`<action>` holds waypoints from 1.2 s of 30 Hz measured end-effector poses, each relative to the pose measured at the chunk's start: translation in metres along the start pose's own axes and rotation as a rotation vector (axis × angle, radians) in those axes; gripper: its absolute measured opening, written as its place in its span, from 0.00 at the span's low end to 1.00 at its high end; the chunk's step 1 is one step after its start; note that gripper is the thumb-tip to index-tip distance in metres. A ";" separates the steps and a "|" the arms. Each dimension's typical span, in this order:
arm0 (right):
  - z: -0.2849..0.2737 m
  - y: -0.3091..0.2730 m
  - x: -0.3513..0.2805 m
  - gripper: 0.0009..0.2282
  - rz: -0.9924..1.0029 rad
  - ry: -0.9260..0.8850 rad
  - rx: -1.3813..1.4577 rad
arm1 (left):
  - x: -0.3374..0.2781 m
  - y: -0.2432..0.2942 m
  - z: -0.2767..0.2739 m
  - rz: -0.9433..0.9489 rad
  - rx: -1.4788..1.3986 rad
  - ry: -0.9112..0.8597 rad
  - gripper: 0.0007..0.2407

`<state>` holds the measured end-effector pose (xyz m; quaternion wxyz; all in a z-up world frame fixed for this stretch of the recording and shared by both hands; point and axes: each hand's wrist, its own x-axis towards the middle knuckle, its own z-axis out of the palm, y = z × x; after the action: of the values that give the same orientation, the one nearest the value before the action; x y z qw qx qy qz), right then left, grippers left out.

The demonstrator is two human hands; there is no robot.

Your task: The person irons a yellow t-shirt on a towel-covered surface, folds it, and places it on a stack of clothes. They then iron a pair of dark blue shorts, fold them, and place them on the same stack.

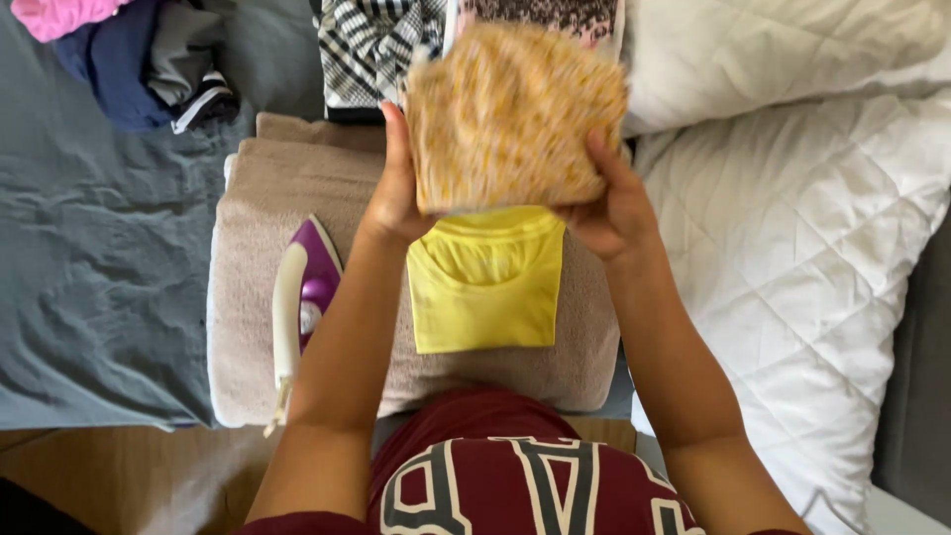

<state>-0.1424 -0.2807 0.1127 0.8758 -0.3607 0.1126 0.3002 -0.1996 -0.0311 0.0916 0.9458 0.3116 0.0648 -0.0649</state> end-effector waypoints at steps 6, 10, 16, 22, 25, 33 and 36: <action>-0.097 0.066 -0.046 0.11 0.004 0.232 -0.334 | -0.077 -0.071 -0.078 -0.131 0.253 0.212 0.18; -0.120 0.087 -0.071 0.14 -0.071 0.257 -0.412 | -0.112 -0.087 -0.059 0.000 0.375 0.225 0.20; -0.169 0.136 -0.066 0.29 0.029 0.379 -0.758 | -0.144 -0.126 -0.090 -0.016 0.738 0.353 0.27; -0.127 0.140 -0.108 0.31 -0.183 0.299 -0.892 | -0.164 -0.129 -0.069 0.101 0.825 0.327 0.35; -0.139 0.151 -0.108 0.30 -0.218 0.300 -0.829 | -0.172 -0.135 -0.076 0.151 0.768 0.297 0.35; -0.150 0.172 -0.105 0.27 -0.311 0.366 -0.862 | -0.179 -0.156 -0.103 0.041 1.033 0.538 0.29; -0.145 0.174 -0.111 0.25 -0.312 0.385 -0.848 | -0.176 -0.164 -0.117 -0.019 1.116 0.586 0.30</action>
<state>-0.3328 -0.3339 -0.0431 0.6495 -0.7471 0.0850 0.1128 -0.4092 -0.0777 -0.0682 0.5832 0.7625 0.2802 -0.0091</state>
